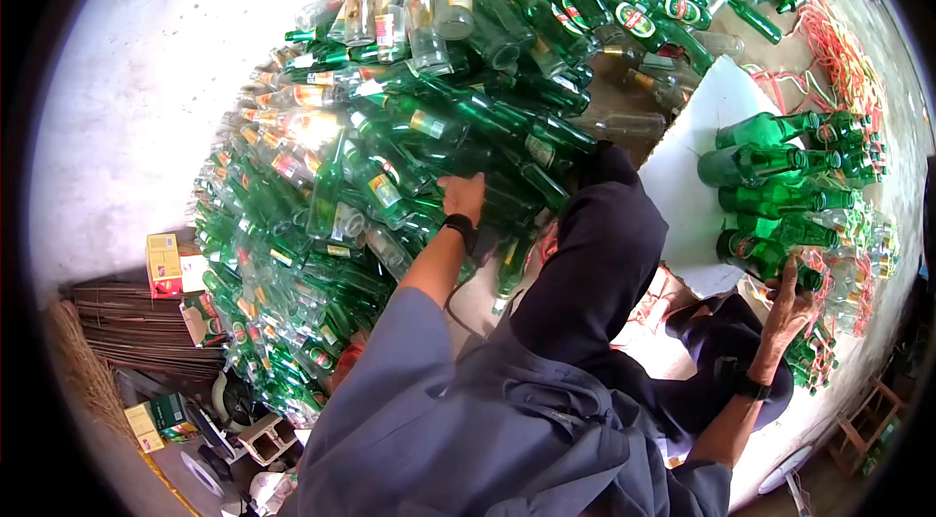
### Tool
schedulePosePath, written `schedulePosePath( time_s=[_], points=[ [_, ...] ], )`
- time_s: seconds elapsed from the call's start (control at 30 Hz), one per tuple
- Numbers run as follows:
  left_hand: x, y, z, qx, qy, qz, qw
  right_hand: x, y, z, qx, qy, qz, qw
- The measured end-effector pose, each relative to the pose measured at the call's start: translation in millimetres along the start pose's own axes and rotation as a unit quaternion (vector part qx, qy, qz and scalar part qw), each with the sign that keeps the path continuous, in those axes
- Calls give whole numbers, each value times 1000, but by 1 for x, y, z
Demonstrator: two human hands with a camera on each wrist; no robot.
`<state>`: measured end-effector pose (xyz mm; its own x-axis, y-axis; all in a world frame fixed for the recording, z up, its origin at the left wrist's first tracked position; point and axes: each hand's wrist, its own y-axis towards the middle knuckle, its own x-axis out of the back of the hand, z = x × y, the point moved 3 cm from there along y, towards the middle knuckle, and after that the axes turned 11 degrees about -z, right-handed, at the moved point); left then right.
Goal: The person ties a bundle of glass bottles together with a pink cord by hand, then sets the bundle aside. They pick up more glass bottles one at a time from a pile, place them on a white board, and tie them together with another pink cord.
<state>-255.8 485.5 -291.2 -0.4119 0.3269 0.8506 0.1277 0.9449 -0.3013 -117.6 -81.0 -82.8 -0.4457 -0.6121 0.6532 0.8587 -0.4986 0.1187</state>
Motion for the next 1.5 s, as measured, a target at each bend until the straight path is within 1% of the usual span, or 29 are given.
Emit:
schedulePosePath(
  time_s=[0.03,0.1,0.23,0.4,0.43,0.47,0.5,0.57,0.7,0.77,0.83,0.9,0.93,0.97,1.0,1.03,1.07,1.1,1.13,1.17,1.2,1.23,1.27,1.3,1.33,1.37,1.43,1.47,1.5],
  points=[
    [0,5,0,0,0,0,1000,-1,1,-3,10,8,2,1000],
    [1,11,0,35,-20,99,994,-1,1,-2,19,16,5,1000],
    [3,4,-4,53,-11,60,997,-2,0,-1,11,-11,17,1000],
    [-6,-7,-13,5,13,10,1000,-3,-1,0,8,-9,26,1000],
    [-18,1,-1,5,13,9,1000,-2,1,-3,6,-14,28,999],
    [-32,8,12,12,-28,22,999,-2,1,-4,3,-20,30,999],
    [-30,6,10,19,-70,34,997,-3,0,-1,4,-18,30,999],
    [-24,-2,7,11,-67,30,997,-4,-4,7,1,26,25,999],
    [-7,-17,-5,1,-56,29,998,-3,4,-19,-7,5,34,999],
    [-6,-15,-4,-7,-65,35,997,-3,9,-36,136,-21,32,990],
    [-14,-9,4,-14,-73,41,996,-4,14,-49,148,-20,37,988],
    [-17,-8,7,-81,-88,-9,993,-4,13,-48,161,-21,41,986],
    [-14,-11,8,-82,-89,-9,993,-6,13,-46,93,-15,48,994],
    [-10,-16,10,-104,-127,10,986,-7,13,-44,24,-10,53,998],
    [-2,-23,5,-127,-165,31,978,-8,11,-38,32,1,54,998],
    [2,-27,3,-132,-165,37,977,-7,6,-26,37,10,53,998],
    [6,-30,1,-119,-128,25,984,-6,2,-14,3,14,37,999],
    [10,-35,-3,-107,-90,15,990,-4,-7,14,-9,65,20,998],
    [16,-40,-8,-126,-82,5,989,-2,-4,10,-1,30,28,999],
    [15,-35,-5,-137,-82,16,987,-1,-3,2,4,-5,36,999],
    [13,-26,-1,-215,-106,-25,971,0,1,-6,8,-28,39,999],
    [23,-32,-12,-290,-132,-66,946,-3,0,-9,2,7,41,999],
    [30,-38,-18,-291,-156,-41,943,-5,0,-13,22,9,39,999],
    [51,-53,-38,-293,-180,-17,939,-4,-1,-14,41,12,36,998],
    [54,-50,-44,-304,-205,-13,930,-1,-4,-2,18,15,44,999],
    [56,-52,-45,-314,-205,-4,927,1,-7,11,-4,20,53,998],
    [93,-82,-76,-275,-161,-11,948,1,-11,17,5,75,40,996],
    [89,-68,-72,-397,-183,-49,898,1,-11,16,3,83,42,996],
    [96,-73,-83,-405,-184,-43,895,0,-10,14,3,92,45,995]
  ],
)
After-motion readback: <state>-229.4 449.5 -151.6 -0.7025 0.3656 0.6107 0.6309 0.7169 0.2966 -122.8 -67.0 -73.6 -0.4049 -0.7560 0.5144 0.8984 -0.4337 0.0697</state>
